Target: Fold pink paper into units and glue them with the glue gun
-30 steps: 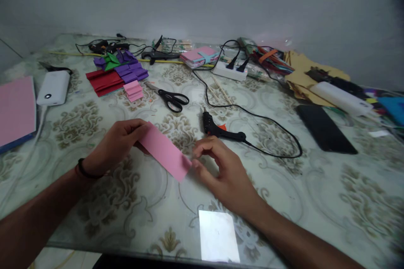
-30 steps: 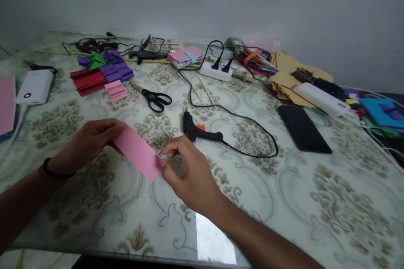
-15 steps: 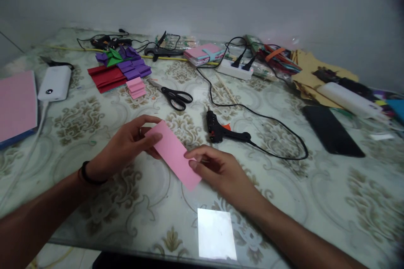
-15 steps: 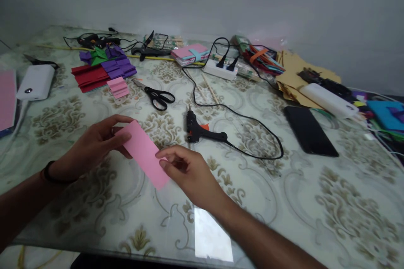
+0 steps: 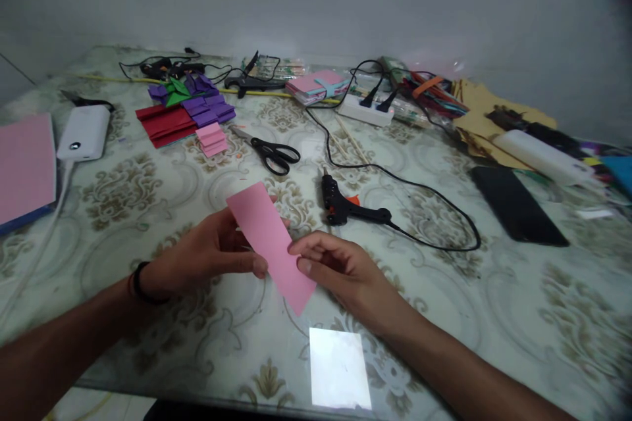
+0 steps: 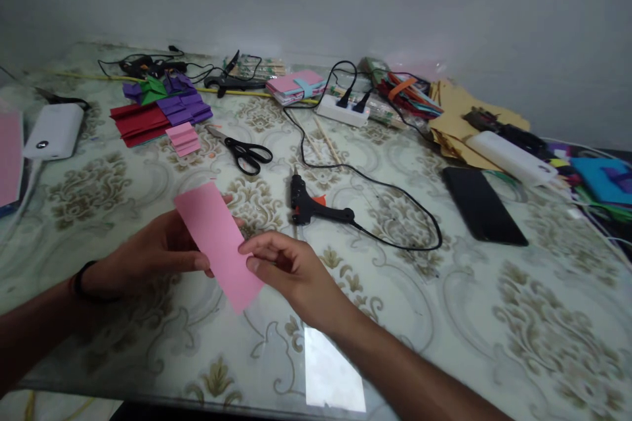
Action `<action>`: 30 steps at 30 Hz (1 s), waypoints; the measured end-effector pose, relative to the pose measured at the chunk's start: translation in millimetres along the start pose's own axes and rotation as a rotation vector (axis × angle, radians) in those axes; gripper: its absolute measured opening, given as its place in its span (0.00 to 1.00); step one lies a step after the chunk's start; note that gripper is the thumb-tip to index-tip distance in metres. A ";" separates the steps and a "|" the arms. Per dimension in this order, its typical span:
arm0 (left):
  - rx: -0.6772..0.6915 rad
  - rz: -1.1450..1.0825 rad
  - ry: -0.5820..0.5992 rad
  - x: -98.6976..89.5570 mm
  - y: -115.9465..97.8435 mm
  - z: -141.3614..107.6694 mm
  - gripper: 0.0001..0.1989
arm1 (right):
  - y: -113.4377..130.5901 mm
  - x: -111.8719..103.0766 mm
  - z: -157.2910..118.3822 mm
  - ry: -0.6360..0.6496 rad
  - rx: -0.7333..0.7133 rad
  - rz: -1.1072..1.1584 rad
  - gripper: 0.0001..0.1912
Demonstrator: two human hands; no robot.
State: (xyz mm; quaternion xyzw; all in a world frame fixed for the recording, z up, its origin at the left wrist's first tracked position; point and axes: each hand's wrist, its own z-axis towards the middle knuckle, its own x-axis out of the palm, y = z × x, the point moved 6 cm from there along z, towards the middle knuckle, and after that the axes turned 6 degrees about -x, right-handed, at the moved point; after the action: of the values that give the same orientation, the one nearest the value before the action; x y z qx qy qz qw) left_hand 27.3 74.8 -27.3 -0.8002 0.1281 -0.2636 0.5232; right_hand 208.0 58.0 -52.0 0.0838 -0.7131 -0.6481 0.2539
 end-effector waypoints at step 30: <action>-0.006 0.147 -0.019 1.3 22.5 -3.1 0.21 | 8.1 17.7 -8.3 0.048 -0.109 -0.267 0.12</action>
State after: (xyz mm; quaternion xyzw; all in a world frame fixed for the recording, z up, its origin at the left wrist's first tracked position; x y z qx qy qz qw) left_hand 28.2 62.3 -46.3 -0.7925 0.1827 -0.2165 0.5400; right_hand 198.4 43.9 -39.4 0.1796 -0.6530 -0.7117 0.1866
